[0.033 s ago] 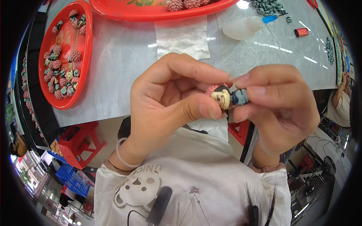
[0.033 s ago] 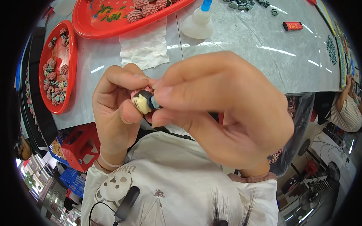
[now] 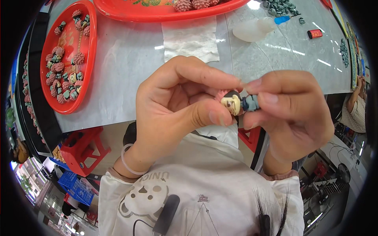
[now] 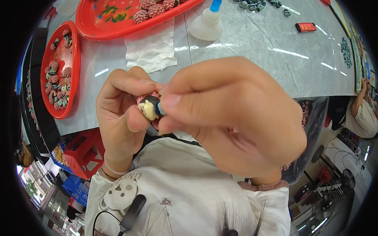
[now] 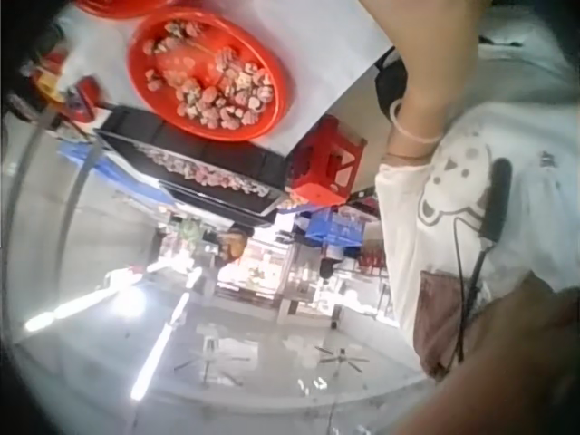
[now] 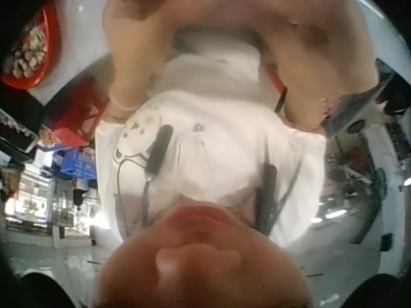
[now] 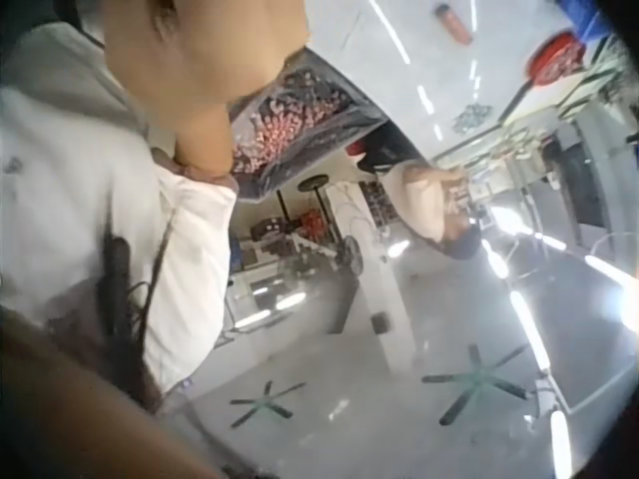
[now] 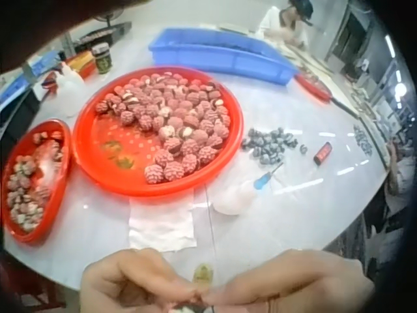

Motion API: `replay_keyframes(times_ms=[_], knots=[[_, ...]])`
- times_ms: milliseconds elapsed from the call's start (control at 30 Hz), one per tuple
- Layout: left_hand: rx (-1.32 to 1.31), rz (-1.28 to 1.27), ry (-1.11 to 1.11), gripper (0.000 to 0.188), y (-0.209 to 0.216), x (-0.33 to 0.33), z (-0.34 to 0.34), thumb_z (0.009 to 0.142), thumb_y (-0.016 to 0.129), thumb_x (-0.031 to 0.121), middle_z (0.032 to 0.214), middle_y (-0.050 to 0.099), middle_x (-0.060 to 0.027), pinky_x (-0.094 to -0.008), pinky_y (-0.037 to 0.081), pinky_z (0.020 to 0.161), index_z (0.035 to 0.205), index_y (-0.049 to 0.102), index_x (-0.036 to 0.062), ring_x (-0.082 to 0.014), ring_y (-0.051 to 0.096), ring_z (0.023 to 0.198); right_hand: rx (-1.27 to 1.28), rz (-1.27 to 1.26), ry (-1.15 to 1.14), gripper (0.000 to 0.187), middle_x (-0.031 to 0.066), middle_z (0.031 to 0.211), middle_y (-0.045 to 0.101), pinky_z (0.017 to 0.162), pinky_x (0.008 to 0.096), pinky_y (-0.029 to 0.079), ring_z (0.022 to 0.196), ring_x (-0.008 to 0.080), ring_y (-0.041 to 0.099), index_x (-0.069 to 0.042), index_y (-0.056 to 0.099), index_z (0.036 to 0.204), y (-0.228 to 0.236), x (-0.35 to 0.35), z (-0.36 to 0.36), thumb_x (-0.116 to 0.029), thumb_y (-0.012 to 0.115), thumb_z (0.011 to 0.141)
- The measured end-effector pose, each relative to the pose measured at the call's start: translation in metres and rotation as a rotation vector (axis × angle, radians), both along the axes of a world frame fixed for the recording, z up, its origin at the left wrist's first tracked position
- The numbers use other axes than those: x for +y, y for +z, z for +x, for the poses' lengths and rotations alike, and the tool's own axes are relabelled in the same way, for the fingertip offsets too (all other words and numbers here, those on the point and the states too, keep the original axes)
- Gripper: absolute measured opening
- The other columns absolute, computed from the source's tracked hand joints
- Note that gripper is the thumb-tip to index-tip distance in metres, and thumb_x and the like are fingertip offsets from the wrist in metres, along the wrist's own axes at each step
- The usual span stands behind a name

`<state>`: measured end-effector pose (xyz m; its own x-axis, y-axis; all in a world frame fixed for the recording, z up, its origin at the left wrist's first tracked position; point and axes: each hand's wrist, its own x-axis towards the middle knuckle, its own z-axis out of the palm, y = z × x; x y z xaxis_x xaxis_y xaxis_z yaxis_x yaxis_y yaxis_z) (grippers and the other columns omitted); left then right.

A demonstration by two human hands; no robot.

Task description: The person assembles small plastic toy figurines by gluing plastic toy parts, toy heads, and toy hair pieces together with a glue bottle.

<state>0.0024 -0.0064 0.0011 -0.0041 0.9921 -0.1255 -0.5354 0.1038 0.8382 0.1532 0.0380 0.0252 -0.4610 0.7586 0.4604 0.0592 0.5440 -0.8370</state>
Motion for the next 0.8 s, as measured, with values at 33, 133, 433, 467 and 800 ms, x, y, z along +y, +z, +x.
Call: replay_keyframes(times_ms=[33,133,433,467,800], knots=[[0.037,0.014,-0.012,0.044,0.000,-0.001,-0.001,0.065,0.069,0.033,0.081,0.052,-0.0079,-0.0196,0.041,0.064,0.087,0.050,-0.0002,-0.0092,0.050,0.069,0.000,0.000,0.000,0.021,0.0188,0.078,0.055,0.054,0.0227,0.047,0.064,0.0186,0.056,0.000,0.052,0.077,0.000,0.000,-0.001,0.000,0.067,0.063],[0.070,0.041,-0.017,0.043,0.000,0.000,-0.004,0.065,0.069,0.033,0.083,0.052,-0.0081,-0.0204,0.041,0.063,0.085,0.051,-0.0012,-0.0097,0.050,0.069,-0.013,0.115,0.015,0.019,0.0186,0.076,0.055,0.050,0.0217,0.046,0.063,0.0181,0.057,0.000,0.052,0.075,-0.001,0.004,-0.004,0.001,0.067,0.062],[0.296,0.180,0.070,0.042,0.018,0.006,-0.028,0.070,0.065,0.032,0.079,0.054,-0.0112,-0.0228,0.042,0.062,0.086,0.051,-0.0042,-0.0129,0.052,0.070,-0.102,0.325,0.039,0.015,0.0154,0.088,0.050,0.056,0.0234,0.042,0.073,0.0145,0.050,0.001,0.054,0.080,0.007,0.004,-0.016,-0.012,0.061,0.074],[0.460,0.272,0.178,0.037,0.017,0.010,-0.043,0.074,0.060,0.029,0.080,0.053,-0.0119,-0.0237,0.042,0.062,0.090,0.051,-0.0040,-0.0146,0.052,0.072,-0.063,0.280,-0.017,0.017,0.0136,0.090,0.049,0.060,0.0238,0.040,0.076,0.0144,0.047,0.000,0.054,0.084,0.007,0.004,-0.003,-0.014,0.058,0.075],[1.601,0.393,0.008,0.022,0.070,0.086,-0.093,0.080,0.041,0.002,0.097,0.056,-0.0088,-0.0237,0.038,0.081,0.099,0.053,-0.0025,-0.0149,0.053,0.086,0.010,-0.145,-0.308,0.031,0.0073,0.097,0.052,0.073,0.0254,0.038,0.079,0.0145,0.048,0.004,0.052,0.094,-0.014,0.036,0.003,-0.001,0.062,0.065]])
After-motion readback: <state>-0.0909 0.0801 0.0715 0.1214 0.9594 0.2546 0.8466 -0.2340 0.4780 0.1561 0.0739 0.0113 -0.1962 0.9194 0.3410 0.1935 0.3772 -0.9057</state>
